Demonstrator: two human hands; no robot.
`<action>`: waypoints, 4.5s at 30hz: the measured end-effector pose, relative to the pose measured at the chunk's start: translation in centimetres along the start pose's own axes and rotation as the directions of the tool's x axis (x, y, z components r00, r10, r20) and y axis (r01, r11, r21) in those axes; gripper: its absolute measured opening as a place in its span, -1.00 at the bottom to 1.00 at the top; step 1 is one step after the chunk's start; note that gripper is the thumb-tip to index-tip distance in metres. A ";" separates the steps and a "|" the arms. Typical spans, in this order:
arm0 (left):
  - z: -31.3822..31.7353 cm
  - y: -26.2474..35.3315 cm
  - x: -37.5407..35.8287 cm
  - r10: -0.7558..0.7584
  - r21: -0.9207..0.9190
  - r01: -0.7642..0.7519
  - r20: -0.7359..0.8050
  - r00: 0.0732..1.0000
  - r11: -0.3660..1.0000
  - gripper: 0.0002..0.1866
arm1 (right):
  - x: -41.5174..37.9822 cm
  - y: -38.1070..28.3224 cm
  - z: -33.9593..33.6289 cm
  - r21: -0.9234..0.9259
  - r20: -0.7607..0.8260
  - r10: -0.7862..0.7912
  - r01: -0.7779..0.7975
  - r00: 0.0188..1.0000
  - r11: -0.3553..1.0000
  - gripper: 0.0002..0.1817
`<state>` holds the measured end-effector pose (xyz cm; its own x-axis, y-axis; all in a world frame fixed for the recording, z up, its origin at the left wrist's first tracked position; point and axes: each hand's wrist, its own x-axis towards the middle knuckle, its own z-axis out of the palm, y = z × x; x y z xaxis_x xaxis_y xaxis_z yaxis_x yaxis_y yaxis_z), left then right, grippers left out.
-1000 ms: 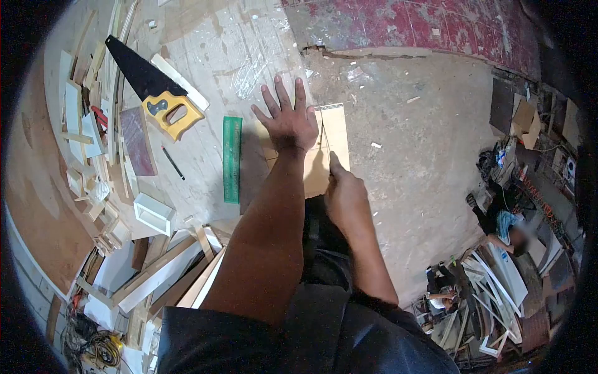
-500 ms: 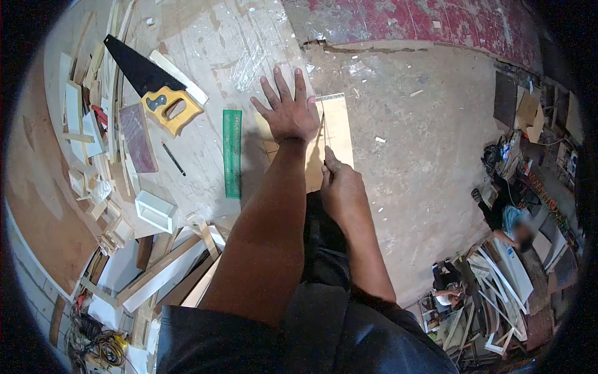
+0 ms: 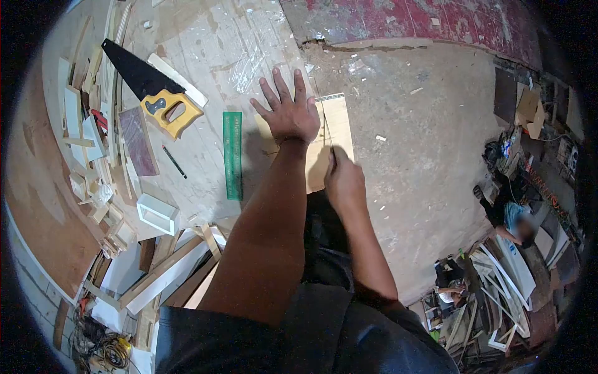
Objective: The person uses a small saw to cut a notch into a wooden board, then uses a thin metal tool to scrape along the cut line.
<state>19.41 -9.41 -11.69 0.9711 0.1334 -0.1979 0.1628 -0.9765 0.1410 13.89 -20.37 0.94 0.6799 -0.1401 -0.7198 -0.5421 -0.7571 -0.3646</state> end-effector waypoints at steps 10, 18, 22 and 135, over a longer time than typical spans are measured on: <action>0.0 -0.3 -0.1 0.036 -0.080 -0.039 -0.043 0.998 0.996 -0.22 | -1.4 -0.4 0.1 -0.066 0.030 0.011 -0.009 0.999 0.998 -0.77; 0.4 -0.4 -0.1 0.033 -0.076 -0.039 -0.072 0.997 0.996 -0.18 | 3.1 -0.9 1.3 -0.101 0.001 -0.033 0.033 0.999 0.994 -0.76; 0.2 -0.3 -0.1 0.028 -0.091 -0.032 -0.044 0.999 0.995 -0.19 | -1.5 -1.0 -1.0 -0.101 0.085 0.013 -0.005 0.996 0.995 -0.74; -0.1 0.0 -0.3 0.021 -0.028 -0.021 -0.016 1.000 0.999 -0.19 | 2.3 -0.2 0.8 -0.202 0.024 0.020 -0.015 1.000 0.979 -0.73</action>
<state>19.14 -9.46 -11.52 0.9769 0.1158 -0.1795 0.1471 -0.9739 0.1727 15.14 -19.97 -1.11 0.6567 -0.1399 -0.7410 -0.4411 -0.8683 -0.2270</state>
